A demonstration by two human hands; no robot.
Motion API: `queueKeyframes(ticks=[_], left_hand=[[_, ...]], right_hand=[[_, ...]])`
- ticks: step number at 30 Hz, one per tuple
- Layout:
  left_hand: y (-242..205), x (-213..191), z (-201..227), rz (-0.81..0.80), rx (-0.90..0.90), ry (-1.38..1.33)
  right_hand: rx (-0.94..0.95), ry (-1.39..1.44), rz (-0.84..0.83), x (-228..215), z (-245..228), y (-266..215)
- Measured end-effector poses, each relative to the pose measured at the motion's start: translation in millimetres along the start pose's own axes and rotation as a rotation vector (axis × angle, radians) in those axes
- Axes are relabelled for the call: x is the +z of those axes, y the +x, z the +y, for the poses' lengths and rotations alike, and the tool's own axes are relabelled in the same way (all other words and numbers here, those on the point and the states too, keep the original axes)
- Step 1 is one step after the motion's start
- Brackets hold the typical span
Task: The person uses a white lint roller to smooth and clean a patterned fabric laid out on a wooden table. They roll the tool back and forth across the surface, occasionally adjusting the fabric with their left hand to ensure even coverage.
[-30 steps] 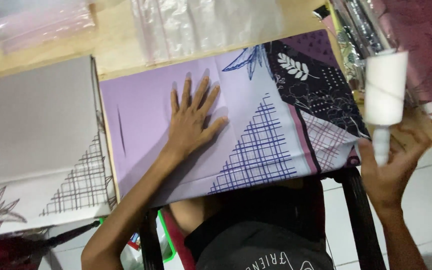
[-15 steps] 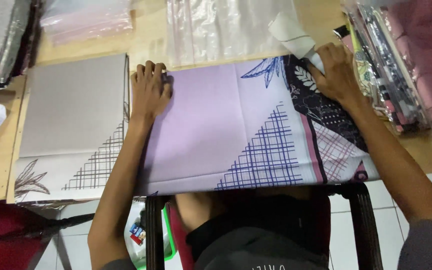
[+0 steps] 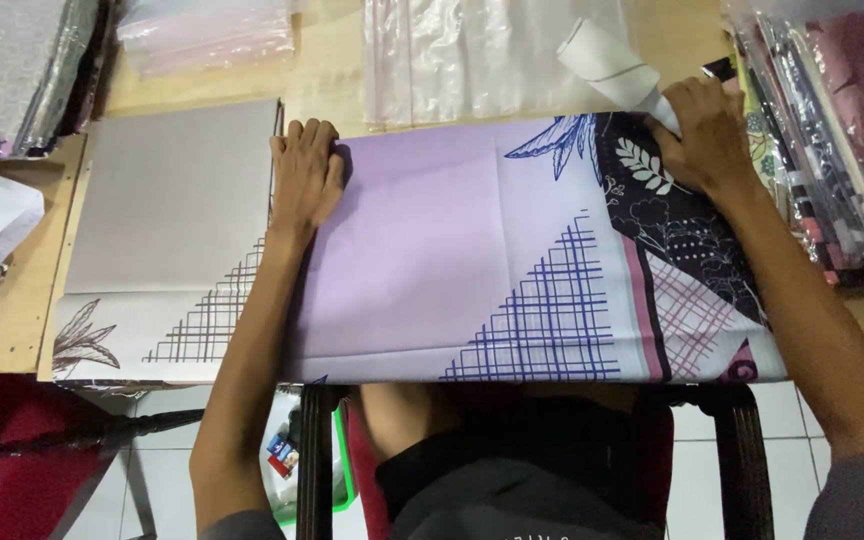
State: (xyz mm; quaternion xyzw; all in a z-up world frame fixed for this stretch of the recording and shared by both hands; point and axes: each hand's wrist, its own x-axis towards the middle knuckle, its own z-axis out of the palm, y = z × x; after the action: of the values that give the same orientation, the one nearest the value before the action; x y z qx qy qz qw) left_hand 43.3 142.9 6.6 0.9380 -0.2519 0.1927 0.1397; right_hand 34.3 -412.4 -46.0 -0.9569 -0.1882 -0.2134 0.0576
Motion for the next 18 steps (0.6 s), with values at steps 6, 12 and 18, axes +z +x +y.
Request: queueKeyframes(ticks=[6, 12, 18], left_hand=[[3.8, -18.6, 13.4, 0.065, -0.035, -0.081], [30.1, -48.2, 27.0, 0.126, -0.055, -0.063], [79.3, -50.6, -7.1, 0.145, 0.050, 0.150]], right_hand=[[0.018, 0.131, 0.015, 2.8, 15.4, 0.4], [-0.066, 0.308, 0.065, -11.6, 18.6, 17.0], [-0.209, 0.185, 0.307, -56.1, 15.6, 73.3]])
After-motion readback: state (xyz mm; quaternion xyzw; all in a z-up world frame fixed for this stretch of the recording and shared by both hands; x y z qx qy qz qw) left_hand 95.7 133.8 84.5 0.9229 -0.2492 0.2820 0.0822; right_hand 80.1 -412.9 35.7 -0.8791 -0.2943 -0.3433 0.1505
